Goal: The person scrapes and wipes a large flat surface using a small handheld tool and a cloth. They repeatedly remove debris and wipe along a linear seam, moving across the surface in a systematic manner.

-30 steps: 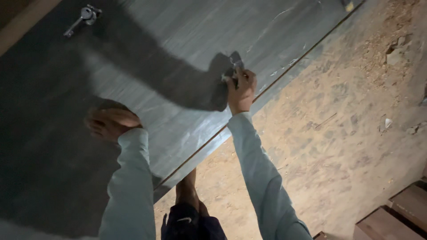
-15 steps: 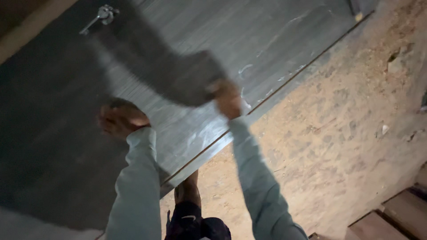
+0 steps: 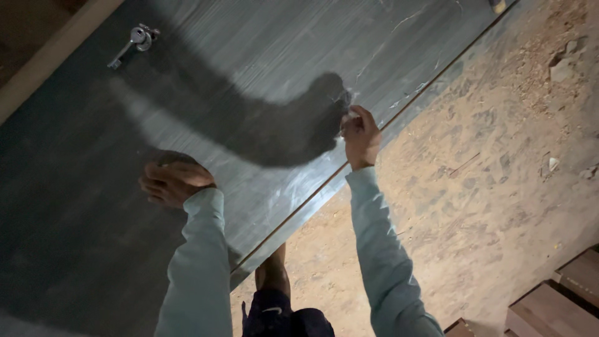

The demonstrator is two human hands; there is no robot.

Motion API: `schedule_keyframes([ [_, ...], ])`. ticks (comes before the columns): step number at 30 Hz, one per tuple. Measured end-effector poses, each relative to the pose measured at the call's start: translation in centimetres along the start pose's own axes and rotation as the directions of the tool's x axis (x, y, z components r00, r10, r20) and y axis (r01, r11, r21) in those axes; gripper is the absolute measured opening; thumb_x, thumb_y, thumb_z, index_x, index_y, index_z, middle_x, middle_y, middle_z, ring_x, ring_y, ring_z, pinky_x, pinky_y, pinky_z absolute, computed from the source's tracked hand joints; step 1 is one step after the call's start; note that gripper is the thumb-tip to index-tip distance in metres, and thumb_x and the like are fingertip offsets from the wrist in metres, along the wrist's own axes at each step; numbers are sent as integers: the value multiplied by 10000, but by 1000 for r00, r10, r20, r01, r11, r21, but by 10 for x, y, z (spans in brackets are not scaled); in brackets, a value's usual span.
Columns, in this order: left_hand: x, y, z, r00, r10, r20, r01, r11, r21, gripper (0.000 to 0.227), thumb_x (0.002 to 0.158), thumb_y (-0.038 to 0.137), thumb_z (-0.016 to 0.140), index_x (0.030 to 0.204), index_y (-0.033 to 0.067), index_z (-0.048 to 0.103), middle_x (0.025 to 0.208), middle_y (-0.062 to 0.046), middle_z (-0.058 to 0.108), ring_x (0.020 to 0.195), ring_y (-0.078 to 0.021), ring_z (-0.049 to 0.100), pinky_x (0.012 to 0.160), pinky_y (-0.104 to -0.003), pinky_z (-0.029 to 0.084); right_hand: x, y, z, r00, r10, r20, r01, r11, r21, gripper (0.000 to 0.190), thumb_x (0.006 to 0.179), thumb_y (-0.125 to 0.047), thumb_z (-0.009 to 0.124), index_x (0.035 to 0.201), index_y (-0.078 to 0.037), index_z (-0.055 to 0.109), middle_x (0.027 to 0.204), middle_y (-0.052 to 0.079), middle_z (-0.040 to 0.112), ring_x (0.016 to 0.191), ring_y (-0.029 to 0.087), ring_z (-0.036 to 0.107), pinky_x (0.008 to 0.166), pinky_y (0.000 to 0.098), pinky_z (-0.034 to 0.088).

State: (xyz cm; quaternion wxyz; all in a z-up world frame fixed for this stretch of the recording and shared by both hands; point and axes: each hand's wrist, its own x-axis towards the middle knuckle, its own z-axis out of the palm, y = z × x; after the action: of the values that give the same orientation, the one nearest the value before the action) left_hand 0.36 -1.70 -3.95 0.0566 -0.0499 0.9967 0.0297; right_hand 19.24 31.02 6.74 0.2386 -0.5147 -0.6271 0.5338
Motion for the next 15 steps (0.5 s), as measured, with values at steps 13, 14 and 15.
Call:
schedule_keyframes([
  [13, 11, 32, -47, 952, -183, 244, 214, 971, -107, 412, 1114, 272, 429, 1464, 56, 397, 1607, -274, 304, 1541, -433, 215, 1274, -596, 129, 25, -19, 64, 932, -146, -333, -87, 799, -595, 186, 858, -205, 766, 882, -20, 765, 847, 189, 749, 787, 348, 741, 721, 416, 573],
  [14, 12, 35, -53, 941, -190, 281, 226, 968, -104, 425, 1094, 250, 418, 1465, 46, 391, 1604, -276, 297, 1541, -434, 196, 1271, -599, 117, 28, -17, 64, 929, -114, -351, -124, 800, -587, 194, 833, -208, 760, 877, -18, 761, 839, 192, 752, 777, 350, 742, 718, 419, 571],
  [15, 13, 37, -59, 928, -195, 317, 238, 966, -102, 439, 1073, 229, 406, 1467, 35, 385, 1602, -278, 291, 1540, -436, 177, 1267, -601, 105, 32, -13, 63, 926, -81, -369, -161, 799, -579, 204, 807, -210, 753, 871, -16, 758, 831, 195, 755, 766, 353, 743, 715, 422, 570],
])
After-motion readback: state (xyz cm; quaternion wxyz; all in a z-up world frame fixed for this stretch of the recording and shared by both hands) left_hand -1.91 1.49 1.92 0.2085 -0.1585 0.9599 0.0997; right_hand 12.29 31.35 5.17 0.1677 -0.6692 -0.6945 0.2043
